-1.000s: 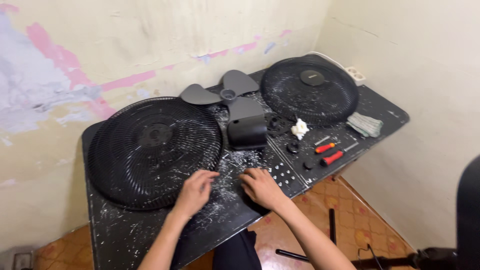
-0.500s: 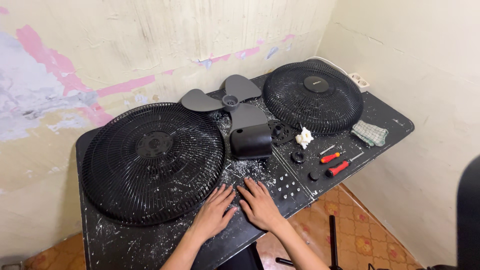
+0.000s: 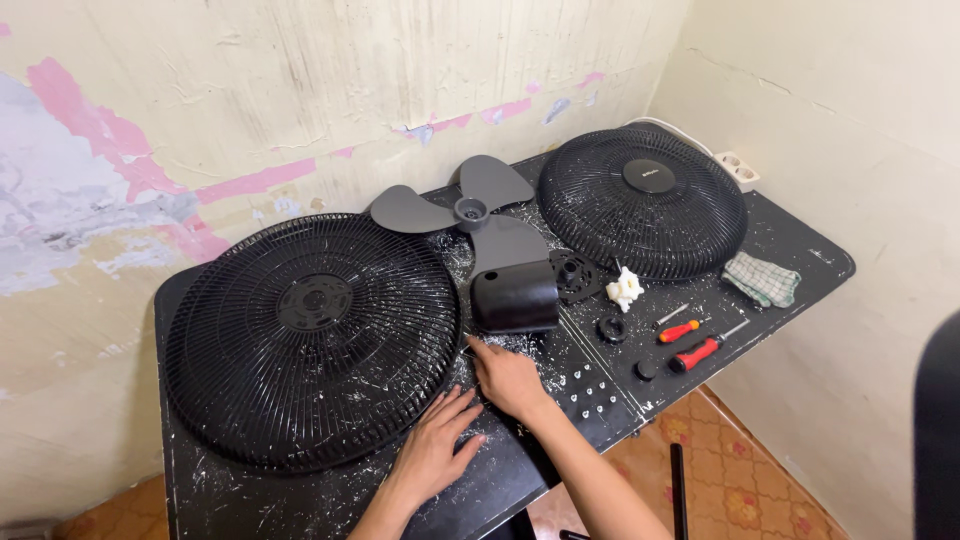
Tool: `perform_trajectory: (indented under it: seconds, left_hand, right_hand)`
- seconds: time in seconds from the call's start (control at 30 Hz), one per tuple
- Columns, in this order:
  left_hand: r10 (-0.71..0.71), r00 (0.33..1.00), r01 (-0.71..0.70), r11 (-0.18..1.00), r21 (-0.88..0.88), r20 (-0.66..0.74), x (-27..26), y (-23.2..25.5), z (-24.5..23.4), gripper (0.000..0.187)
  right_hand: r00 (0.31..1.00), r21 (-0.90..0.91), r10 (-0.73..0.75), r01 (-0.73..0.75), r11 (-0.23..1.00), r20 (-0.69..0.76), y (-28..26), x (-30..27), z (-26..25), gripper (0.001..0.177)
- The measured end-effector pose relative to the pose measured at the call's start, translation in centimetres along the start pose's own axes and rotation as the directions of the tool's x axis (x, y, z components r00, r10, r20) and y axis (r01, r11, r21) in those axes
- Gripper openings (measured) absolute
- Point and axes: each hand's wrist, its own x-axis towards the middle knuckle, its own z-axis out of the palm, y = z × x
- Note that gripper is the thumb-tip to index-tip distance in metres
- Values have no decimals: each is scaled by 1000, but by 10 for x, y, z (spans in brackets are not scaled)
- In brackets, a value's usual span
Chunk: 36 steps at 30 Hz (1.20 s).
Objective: The person assembles a fan motor by attaching a metal bracket and securing it with a screwdriver, then installs a white plastic gear onto the motor shaft. The motor is mounted on a tripod stand while the person works.
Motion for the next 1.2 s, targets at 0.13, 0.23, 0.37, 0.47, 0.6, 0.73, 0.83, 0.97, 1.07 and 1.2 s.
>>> perform_trajectory:
  seconds: [0.13, 0.23, 0.37, 0.47, 0.6, 0.73, 0.83, 0.97, 1.07, 1.2]
  left_hand:
    - [-15, 1000, 15, 1000, -6, -2, 0, 2, 0, 45]
    - [-9, 1000, 9, 1000, 2, -8, 1, 1, 1, 44]
    - [-35, 999, 35, 999, -18, 4, 0, -2, 3, 43]
    - [-15, 1000, 15, 1000, -22, -13, 0, -4, 3, 41]
    - [-29, 993, 14, 991, -132, -114, 0, 0, -1, 35]
    - [-178, 979, 152, 964, -220, -101, -1, 18, -9, 30]
    - [-34, 986, 17, 995, -101, -165, 2, 43, -5, 22]
    - [68, 979, -131, 934, -332, -194, 26, 83, 21, 20]
    - [51, 991, -121, 704, -699, -120, 60, 129, 61, 29]
    - [86, 976, 214, -237, -948, 199, 95, 221, 129, 59]
  right_hand:
    - [1000, -25, -20, 19, 1000, -11, 6, 3, 9, 25]
    - [1000, -4, -15, 15, 1000, -1, 9, 1, 9, 15]
    - [1000, 38, -2, 1, 999, 26, 4, -7, -2, 13]
    - [1000, 86, 0, -1, 996, 18, -3, -19, -26, 12]
    - [986, 109, -99, 114, 987, -133, -4, -49, -78, 7]
    - [992, 221, 4, 24, 975, -125, 14, -96, -137, 10]
    - [971, 346, 159, -90, 934, -177, 33, -137, -172, 8]
    - [865, 499, 443, -283, 819, -235, 54, -199, -205, 7]
    - [761, 717, 585, -240, 655, -279, 62, -240, -224, 9]
    - [623, 815, 694, -152, 559, -360, 53, -283, -244, 11]
